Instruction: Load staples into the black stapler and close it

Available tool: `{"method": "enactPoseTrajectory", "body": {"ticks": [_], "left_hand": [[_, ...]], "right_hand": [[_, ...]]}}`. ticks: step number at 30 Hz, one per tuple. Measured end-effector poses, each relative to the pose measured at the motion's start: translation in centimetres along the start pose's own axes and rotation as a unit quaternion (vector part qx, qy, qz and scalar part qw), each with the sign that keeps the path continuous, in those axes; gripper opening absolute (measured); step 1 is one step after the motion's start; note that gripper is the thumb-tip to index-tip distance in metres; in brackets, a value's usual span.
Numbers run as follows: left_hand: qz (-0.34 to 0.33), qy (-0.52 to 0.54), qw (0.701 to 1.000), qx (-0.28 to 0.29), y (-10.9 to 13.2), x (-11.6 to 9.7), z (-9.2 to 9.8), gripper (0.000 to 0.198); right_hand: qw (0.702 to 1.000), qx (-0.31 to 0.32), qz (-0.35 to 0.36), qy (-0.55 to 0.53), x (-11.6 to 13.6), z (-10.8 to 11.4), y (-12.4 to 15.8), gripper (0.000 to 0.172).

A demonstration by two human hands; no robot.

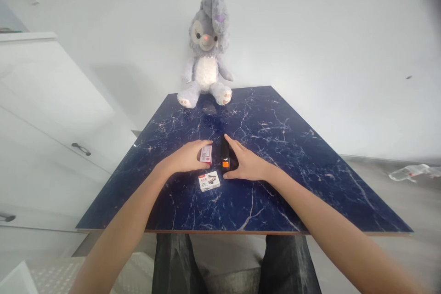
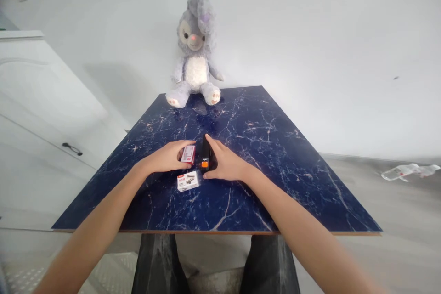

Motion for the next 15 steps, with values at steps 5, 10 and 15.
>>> {"method": "enactPoseTrajectory", "body": {"ticks": [5,10,15], "left_hand": [[-0.052,0.019,0.998,-0.035,-0.7,-3.2,-0.9,0.084],[-0.056,0.045,0.997,-0.022,-0.6,-3.6,-1.3,0.1],[-0.022,0.027,0.999,0.0,-0.2,-3.3,-1.6,0.123]], "right_hand": [[1.0,-0.005,0.008,0.006,-0.1,0.1,0.0,0.129],[1.0,-0.007,0.013,0.012,-0.3,0.1,0.0,0.128],[1.0,-0.003,0.009,0.01,-0.5,0.0,0.0,0.128]]}}
Point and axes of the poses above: each hand's wrist, its own y-axis away from the middle knuckle, its own z-axis out of the back of the hand, x = y × z, the point moved 10 cm from there along -y, towards the middle knuckle, and after that the axes turned 6 degrees about -y, right-handed, at the moved point
